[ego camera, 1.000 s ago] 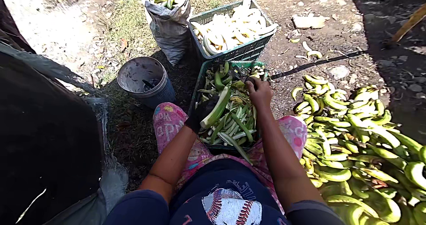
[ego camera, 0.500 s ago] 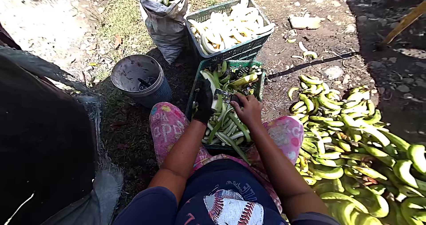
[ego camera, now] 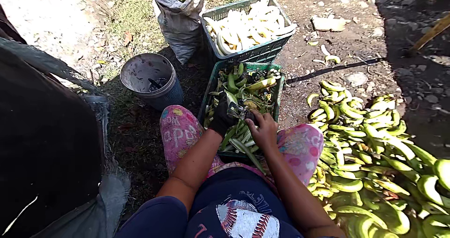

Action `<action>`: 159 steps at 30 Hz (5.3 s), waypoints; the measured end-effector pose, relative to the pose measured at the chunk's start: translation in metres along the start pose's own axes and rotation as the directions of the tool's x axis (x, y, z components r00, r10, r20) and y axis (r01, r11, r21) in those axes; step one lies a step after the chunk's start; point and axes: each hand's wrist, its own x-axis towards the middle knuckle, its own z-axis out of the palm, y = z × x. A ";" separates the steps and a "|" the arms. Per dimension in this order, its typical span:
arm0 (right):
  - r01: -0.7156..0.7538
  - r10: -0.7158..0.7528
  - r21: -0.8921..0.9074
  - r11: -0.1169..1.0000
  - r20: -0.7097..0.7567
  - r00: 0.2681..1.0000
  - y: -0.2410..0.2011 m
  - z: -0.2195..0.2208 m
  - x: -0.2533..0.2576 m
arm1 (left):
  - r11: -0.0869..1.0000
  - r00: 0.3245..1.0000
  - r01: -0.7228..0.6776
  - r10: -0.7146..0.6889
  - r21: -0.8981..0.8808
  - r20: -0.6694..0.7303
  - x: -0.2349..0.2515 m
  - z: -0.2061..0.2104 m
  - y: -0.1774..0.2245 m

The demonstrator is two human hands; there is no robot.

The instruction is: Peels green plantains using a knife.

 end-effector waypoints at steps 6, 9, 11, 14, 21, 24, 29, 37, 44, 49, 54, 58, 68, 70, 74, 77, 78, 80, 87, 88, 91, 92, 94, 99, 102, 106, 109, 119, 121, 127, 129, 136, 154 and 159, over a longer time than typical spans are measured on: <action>0.057 -0.058 -0.074 0.996 -0.010 0.998 0.004 -0.013 0.023 | 0.999 0.999 0.018 -0.016 0.038 -0.043 -0.009 0.007 0.015; 0.160 -0.165 -0.069 0.985 -0.073 0.984 0.002 -0.024 0.043 | 0.981 0.986 -0.113 0.091 0.160 0.138 -0.006 -0.023 0.011; 0.251 -0.266 -0.108 0.962 -0.157 0.951 -0.001 -0.020 0.042 | 0.954 0.970 -0.215 0.184 0.209 0.157 -0.003 -0.026 0.025; 0.290 -0.309 -0.133 0.948 -0.157 0.938 -0.002 -0.016 0.053 | 0.852 0.975 -0.221 0.208 0.474 0.081 -0.009 -0.030 0.030; -0.027 0.048 -0.077 0.997 0.288 0.956 -0.025 -0.065 0.127 | 0.488 0.858 -0.499 0.161 0.716 0.488 0.009 -0.053 0.020; 0.103 -0.101 -0.005 0.995 0.163 0.981 -0.020 -0.037 0.087 | 0.815 0.988 -0.129 0.060 0.565 0.139 0.010 -0.052 0.002; 0.287 -0.291 -0.049 0.957 -0.108 0.951 0.002 0.011 0.007 | 0.987 0.986 0.121 -0.132 -0.101 -0.106 0.016 -0.010 0.035; -0.249 0.216 0.173 0.953 0.188 0.958 -0.002 -0.024 0.087 | 0.859 0.943 -0.266 0.137 0.438 0.304 -0.008 -0.038 0.012; 0.097 -0.119 0.165 0.982 0.126 0.985 0.000 -0.013 0.058 | 0.994 0.995 -0.012 0.023 -0.112 0.101 0.013 -0.021 0.041; 0.375 -0.382 -0.082 0.923 -0.119 0.916 0.000 0.001 0.025 | 0.979 0.997 0.065 -0.072 -0.191 -0.028 -0.001 0.005 0.080; -0.174 0.154 0.307 0.936 0.089 0.984 0.001 -0.007 0.074 | 0.976 0.950 -0.218 0.215 -0.012 0.228 0.034 -0.017 0.020; -0.468 0.313 0.564 0.680 0.355 0.881 0.031 -0.002 0.098 | 0.984 0.962 -0.145 0.164 -0.099 0.218 0.029 -0.042 0.011; -0.548 0.481 0.468 0.693 0.267 0.835 0.130 -0.040 0.101 | 0.562 0.956 -0.227 -0.027 0.795 0.292 0.087 -0.060 0.030; -0.587 0.563 0.501 0.636 0.220 0.797 0.143 -0.044 0.094 | 0.305 0.938 -0.274 -0.125 0.912 0.323 0.110 -0.066 0.039; -0.584 0.693 0.617 0.528 0.085 0.716 0.142 -0.046 0.101 | 0.158 0.945 -0.309 -0.062 0.938 0.322 0.183 -0.052 0.076; -0.584 0.681 0.604 0.543 0.091 0.727 0.141 -0.047 0.106 | 0.760 0.989 -0.119 0.146 0.639 0.011 0.222 0.001 0.125; -0.574 0.660 0.592 0.565 0.092 0.745 0.141 -0.047 0.106 | 0.909 0.985 -0.109 0.155 0.403 -0.082 0.226 0.023 0.142; -0.553 0.633 0.576 0.601 0.079 0.770 0.147 -0.044 0.106 | 0.978 0.975 -0.166 0.181 0.126 -0.125 0.230 0.049 0.158; -0.529 0.586 0.550 0.647 0.086 0.806 0.154 -0.036 0.108 | 0.249 0.983 -0.098 -0.129 0.964 0.133 0.166 0.015 0.023; -0.536 0.584 0.538 0.650 0.097 0.806 0.154 -0.036 0.108 | 0.152 0.989 -0.087 -0.105 0.985 0.104 0.150 0.007 0.003; -0.549 0.582 0.521 0.654 0.117 0.804 0.153 -0.034 0.110 | 0.141 0.996 -0.083 0.047 0.987 0.077 0.147 -0.016 -0.037; -0.547 0.582 0.517 0.658 0.112 0.805 0.155 -0.033 0.110 | 0.200 0.996 -0.076 0.060 0.977 0.065 0.149 -0.019 -0.040; -0.536 0.578 0.511 0.672 0.091 0.811 0.161 -0.031 0.107 | 0.362 0.998 -0.044 0.049 0.931 0.028 0.146 -0.028 -0.034; -0.543 0.576 0.480 0.689 0.090 0.812 0.165 -0.031 0.102 | 0.650 0.989 -0.134 0.141 0.748 0.055 0.152 -0.074 -0.013; -0.548 0.551 0.422 0.723 0.127 0.825 0.155 -0.034 0.099 | 0.897 0.978 -0.206 0.204 0.392 0.047 0.123 -0.049 0.063; -0.428 0.413 0.385 0.817 0.126 0.902 0.132 -0.024 0.083 | 0.934 0.935 -0.352 0.347 -0.059 -0.077 0.090 -0.045 0.100; -0.242 0.228 0.475 0.846 0.088 0.970 0.086 -0.003 0.046 | 0.960 0.959 -0.277 0.279 0.042 -0.050 0.074 -0.065 0.055; -0.046 -0.012 0.601 0.798 0.092 0.996 -0.021 -0.040 0.051 | 0.864 0.951 -0.287 0.307 0.414 0.018 0.028 -0.039 0.013; 0.051 -0.049 0.649 0.759 -0.021 0.999 -0.040 -0.051 0.058 | 0.854 0.919 -0.390 0.382 0.345 0.095 0.036 -0.037 0.018; -0.625 0.315 0.224 0.748 0.708 0.632 0.032 0.044 0.024 | 0.876 0.932 -0.359 0.358 0.322 0.065 0.015 -0.057 0.038; -0.657 0.308 0.313 0.686 0.693 0.652 0.031 0.036 0.015 | 0.915 0.951 -0.310 0.300 0.257 0.080 0.020 -0.063 0.043; 0.005 -0.156 0.387 0.922 0.360 0.920 0.034 -0.011 0.049 | 0.956 0.995 -0.102 0.099 0.274 0.025 0.020 -0.028 0.043; 0.019 -0.082 0.243 0.970 0.251 0.965 0.011 -0.025 0.058 | 0.938 0.973 -0.202 0.224 0.283 -0.048 0.027 -0.031 0.003; 0.240 -0.253 0.147 0.960 0.076 0.965 0.010 -0.039 0.063 | 0.821 0.931 -0.340 0.362 0.458 0.043 0.016 -0.006 0.030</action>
